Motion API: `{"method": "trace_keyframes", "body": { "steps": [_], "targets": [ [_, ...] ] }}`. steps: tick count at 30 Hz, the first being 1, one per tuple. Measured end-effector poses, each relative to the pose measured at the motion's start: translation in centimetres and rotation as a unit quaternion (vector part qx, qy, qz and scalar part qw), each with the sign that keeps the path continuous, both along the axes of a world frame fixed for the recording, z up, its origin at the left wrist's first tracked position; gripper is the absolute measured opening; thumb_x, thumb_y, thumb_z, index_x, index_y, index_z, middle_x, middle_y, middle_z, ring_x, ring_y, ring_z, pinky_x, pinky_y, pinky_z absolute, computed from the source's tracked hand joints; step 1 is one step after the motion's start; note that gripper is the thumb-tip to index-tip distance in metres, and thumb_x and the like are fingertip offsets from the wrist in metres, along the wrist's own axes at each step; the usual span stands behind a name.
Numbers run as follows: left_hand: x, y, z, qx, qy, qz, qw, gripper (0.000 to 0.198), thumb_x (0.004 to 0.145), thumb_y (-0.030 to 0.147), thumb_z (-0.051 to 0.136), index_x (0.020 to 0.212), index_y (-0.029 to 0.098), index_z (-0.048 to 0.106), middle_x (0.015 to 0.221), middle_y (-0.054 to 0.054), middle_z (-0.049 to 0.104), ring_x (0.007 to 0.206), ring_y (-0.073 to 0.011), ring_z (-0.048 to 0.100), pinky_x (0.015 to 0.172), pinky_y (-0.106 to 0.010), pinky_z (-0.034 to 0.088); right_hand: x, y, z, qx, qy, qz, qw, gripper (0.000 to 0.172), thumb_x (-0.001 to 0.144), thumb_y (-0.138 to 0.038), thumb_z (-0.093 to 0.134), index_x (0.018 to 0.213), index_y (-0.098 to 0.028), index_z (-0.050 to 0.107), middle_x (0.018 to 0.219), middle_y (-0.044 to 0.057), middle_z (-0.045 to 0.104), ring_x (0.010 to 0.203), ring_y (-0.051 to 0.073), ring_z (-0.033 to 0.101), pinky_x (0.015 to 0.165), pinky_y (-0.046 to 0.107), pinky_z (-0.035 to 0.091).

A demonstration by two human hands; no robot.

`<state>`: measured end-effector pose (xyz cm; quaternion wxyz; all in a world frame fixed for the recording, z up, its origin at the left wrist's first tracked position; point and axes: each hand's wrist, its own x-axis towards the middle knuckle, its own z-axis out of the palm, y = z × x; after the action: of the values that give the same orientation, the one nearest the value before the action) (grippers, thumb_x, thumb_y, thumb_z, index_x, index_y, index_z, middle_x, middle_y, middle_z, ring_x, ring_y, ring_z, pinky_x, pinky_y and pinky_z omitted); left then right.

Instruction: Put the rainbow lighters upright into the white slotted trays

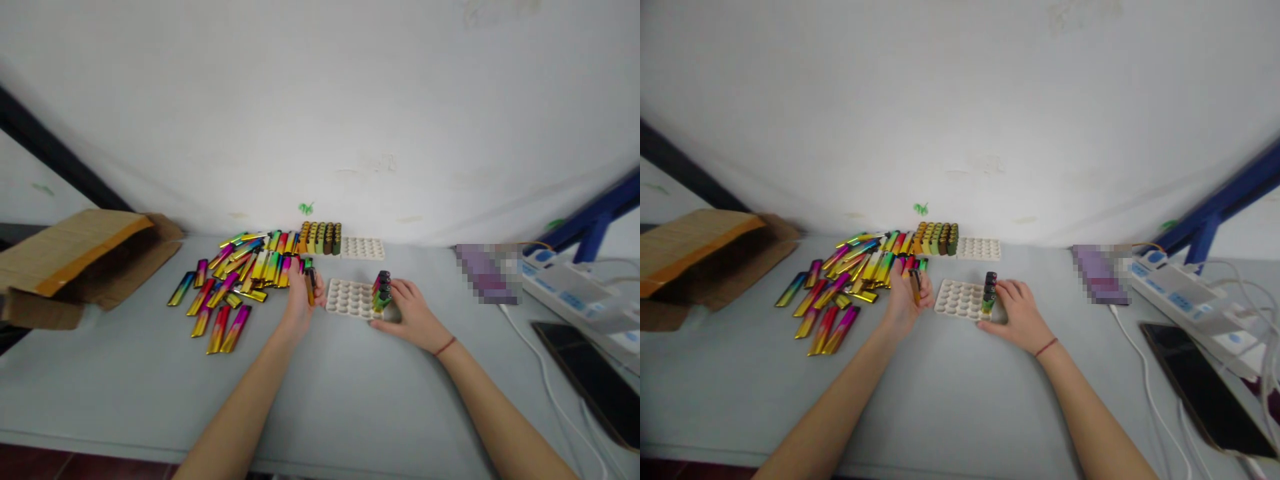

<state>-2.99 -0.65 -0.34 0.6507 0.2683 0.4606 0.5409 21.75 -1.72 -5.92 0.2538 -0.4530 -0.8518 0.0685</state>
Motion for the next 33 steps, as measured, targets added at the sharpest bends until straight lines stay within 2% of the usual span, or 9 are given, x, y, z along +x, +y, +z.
{"method": "trace_keyframes", "body": {
  "steps": [3,6,11,16,20,25,33],
  "targets": [
    [0.5,-0.2,-0.2,0.011,0.018,0.018,1.0,0.068,0.083,0.077,0.039,0.047,0.02,0.035,0.039,0.004,0.032,0.032,-0.0054,0.028,0.036,-0.02,0.026,0.0,0.0,0.0,0.001,0.0,0.003,1.0,0.066,0.079,-0.06,0.069,0.125,-0.014,0.057,0.124,0.018,0.061,0.115,0.034,0.051,0.103,0.054,0.042],
    [1.0,-0.3,-0.2,0.005,0.029,0.026,0.999,0.065,0.087,0.067,0.043,0.043,0.02,0.033,0.037,0.006,0.026,0.031,-0.0046,0.022,0.035,-0.02,0.018,0.1,0.0,-0.1,-0.001,-0.003,0.003,1.0,0.067,0.079,-0.06,0.069,0.126,-0.015,0.056,0.125,0.018,0.06,0.116,0.034,0.05,0.104,0.055,0.042],
    [1.3,-0.4,0.3,-0.013,0.019,0.07,0.997,0.06,0.093,0.049,0.036,0.04,0.019,0.032,0.037,0.006,0.02,0.032,-0.0044,0.015,0.036,-0.019,0.011,0.2,0.0,-0.1,-0.002,-0.01,0.004,1.0,0.068,0.08,-0.061,0.068,0.127,-0.014,0.055,0.126,0.018,0.059,0.117,0.034,0.05,0.104,0.054,0.042],
    [1.5,-0.5,0.2,-0.002,0.008,0.1,0.995,0.057,0.094,0.036,0.032,0.04,0.019,0.033,0.037,0.006,0.02,0.032,-0.0049,0.015,0.036,-0.019,0.011,0.1,0.0,-0.1,0.0,-0.008,0.002,1.0,0.066,0.08,-0.06,0.068,0.127,-0.016,0.056,0.124,0.018,0.06,0.117,0.034,0.051,0.104,0.054,0.042],
    [1.5,-0.6,-0.3,0.006,0.008,0.11,0.994,0.056,0.095,0.036,0.031,0.041,0.019,0.033,0.037,0.006,0.021,0.032,-0.0055,0.016,0.036,-0.02,0.011,0.1,0.0,-0.1,0.004,-0.009,0.001,1.0,0.065,0.08,-0.059,0.068,0.128,-0.016,0.057,0.123,0.017,0.061,0.116,0.034,0.051,0.103,0.055,0.043],
    [1.6,-0.6,-0.8,0.016,0.018,0.108,0.994,0.058,0.093,0.047,0.035,0.042,0.02,0.033,0.038,0.006,0.022,0.033,-0.0053,0.016,0.037,-0.02,0.012,0.1,0.0,-0.2,0.006,-0.01,-0.001,1.0,0.067,0.079,-0.059,0.069,0.128,-0.015,0.057,0.123,0.018,0.061,0.116,0.034,0.052,0.104,0.054,0.043],
    [1.3,-0.4,-0.5,-0.01,0.008,0.106,0.994,0.055,0.089,0.05,0.041,0.044,0.021,0.03,0.039,0.007,0.02,0.034,-0.0053,0.015,0.036,-0.02,0.011,0.1,0.0,-0.1,0.002,-0.011,-0.002,1.0,0.067,0.08,-0.06,0.068,0.128,-0.016,0.056,0.124,0.018,0.061,0.116,0.034,0.051,0.103,0.054,0.043]
  ]
}}
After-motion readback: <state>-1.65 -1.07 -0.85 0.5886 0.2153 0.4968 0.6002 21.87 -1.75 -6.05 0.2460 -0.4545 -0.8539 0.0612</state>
